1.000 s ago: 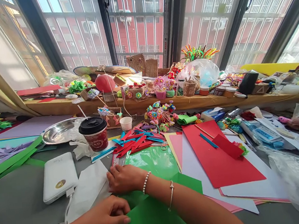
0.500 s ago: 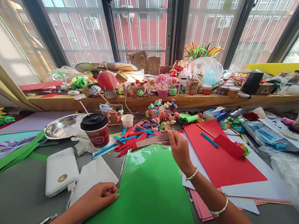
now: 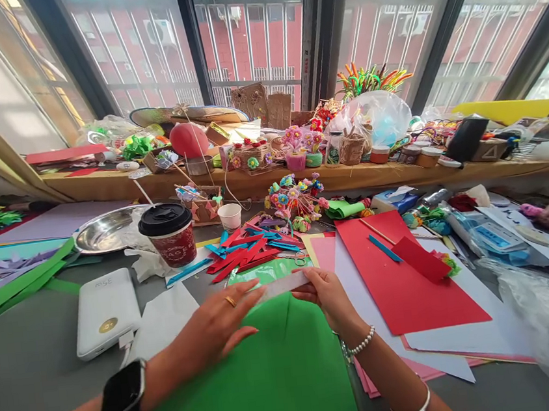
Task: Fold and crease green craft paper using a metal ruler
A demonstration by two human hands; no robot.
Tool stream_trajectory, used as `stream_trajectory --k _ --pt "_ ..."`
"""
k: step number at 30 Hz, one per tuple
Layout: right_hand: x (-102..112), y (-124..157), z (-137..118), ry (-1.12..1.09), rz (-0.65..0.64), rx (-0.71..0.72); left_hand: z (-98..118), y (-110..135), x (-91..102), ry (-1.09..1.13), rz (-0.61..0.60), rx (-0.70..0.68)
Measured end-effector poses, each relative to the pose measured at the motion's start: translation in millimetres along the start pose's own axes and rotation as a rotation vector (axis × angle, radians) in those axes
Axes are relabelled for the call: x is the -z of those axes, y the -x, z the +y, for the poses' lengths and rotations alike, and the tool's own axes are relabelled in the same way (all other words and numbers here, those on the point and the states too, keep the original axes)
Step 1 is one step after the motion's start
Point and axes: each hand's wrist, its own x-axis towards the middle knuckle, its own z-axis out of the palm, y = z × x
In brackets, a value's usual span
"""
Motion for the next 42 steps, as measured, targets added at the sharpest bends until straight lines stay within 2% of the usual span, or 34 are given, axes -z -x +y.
stream_trajectory --k 3,6,8,12,14,17,21,24,26,30,33,37,42 --pt "-7 9 0 0.018 -0.11 -0.051 7 -5 -25.6 -0.036 -0.028 -0.044" --pt "-6 21 3 0.125 -0.174 -0.045 3 -4 -36.1 0.1 -0.075 0.055" --pt "-2 32 10 0.297 -0.166 0.027 -2 -3 -30.9 0.318 -0.065 0.197" --pt "5 47 32 0.905 -0.162 0.326 0 -5 -10.5 1.004 -0.027 0.561" --pt "7 47 40 1.151 -0.23 0.45 6 -6 -7.4 1.266 -0.045 0.644" --pt "6 32 41 1.31 -0.313 0.537 14 -9 -17.9 1.372 -0.048 0.653" --pt "3 4 31 1.269 -0.401 0.55 13 -14 -41.2 1.3 -0.006 0.637" --pt "6 -11 23 1.185 -0.448 0.532 10 -15 -48.9 1.217 0.011 0.637" --pt "9 -17 20 1.14 -0.41 0.511 10 -14 -49.0 1.214 -0.001 0.628" --pt "19 -30 18 1.136 -0.247 0.504 14 -11 -43.6 1.191 -0.05 0.583" --pt "23 -36 21 1.159 -0.199 0.523 13 -11 -37.0 0.843 -0.048 0.52" --pt "26 -38 28 1.18 -0.187 0.554 2 -18 -30.7 0.358 -0.092 0.328" --pt "28 -36 33 1.198 -0.194 0.578 -14 -25 -36.0 0.179 -0.259 0.205"
